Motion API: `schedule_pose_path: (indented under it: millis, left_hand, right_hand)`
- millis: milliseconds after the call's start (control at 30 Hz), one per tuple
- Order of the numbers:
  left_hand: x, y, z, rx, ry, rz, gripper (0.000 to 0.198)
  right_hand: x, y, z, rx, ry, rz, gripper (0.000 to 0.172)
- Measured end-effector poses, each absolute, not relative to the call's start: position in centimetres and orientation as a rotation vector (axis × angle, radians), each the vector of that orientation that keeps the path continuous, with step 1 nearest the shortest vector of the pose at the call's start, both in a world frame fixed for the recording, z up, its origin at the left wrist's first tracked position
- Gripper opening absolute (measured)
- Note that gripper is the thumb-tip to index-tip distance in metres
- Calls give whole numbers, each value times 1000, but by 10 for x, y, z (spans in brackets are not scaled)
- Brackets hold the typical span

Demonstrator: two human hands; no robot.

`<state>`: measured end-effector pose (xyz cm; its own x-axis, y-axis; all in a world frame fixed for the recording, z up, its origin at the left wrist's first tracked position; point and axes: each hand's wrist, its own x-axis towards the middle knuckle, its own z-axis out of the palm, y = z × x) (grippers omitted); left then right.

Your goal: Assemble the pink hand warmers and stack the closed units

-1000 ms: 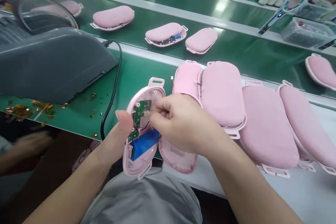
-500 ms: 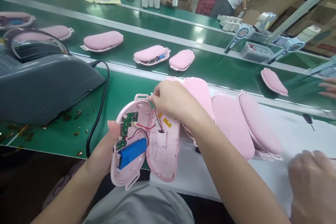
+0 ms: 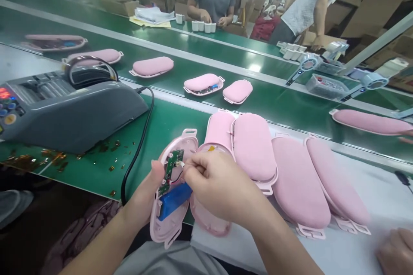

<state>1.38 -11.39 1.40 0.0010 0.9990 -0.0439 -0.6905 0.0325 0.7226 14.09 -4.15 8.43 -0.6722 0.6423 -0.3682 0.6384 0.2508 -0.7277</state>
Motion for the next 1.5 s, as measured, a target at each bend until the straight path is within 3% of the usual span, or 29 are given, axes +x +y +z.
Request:
schedule_pose_path:
  millis: [267, 467, 567, 900, 1300, 1500]
  left_hand:
    - [12, -117, 12, 724, 732, 1429, 66]
    - [12, -114, 13, 633, 645, 1418, 72]
    - [10, -115, 12, 645, 640, 1407, 69]
    - [11, -120, 14, 765, 795, 1407, 69]
    - [11, -122, 12, 807, 817, 1415, 69]
    - [12, -119, 11, 780, 826, 1406, 70]
  right_hand:
    - [135, -35, 98, -1260, -2583, 1308, 25]
    - [147, -31, 97, -1193, -2072, 1813, 17]
    - [149, -28, 96, -1226, -2005, 1872, 19]
    - [132, -40, 97, -1420, -2455, 1324, 10]
    - [133, -40, 91, -1268, -2449, 1347, 14]
    - [132, -42, 91, -1290, -2522, 1156, 18]
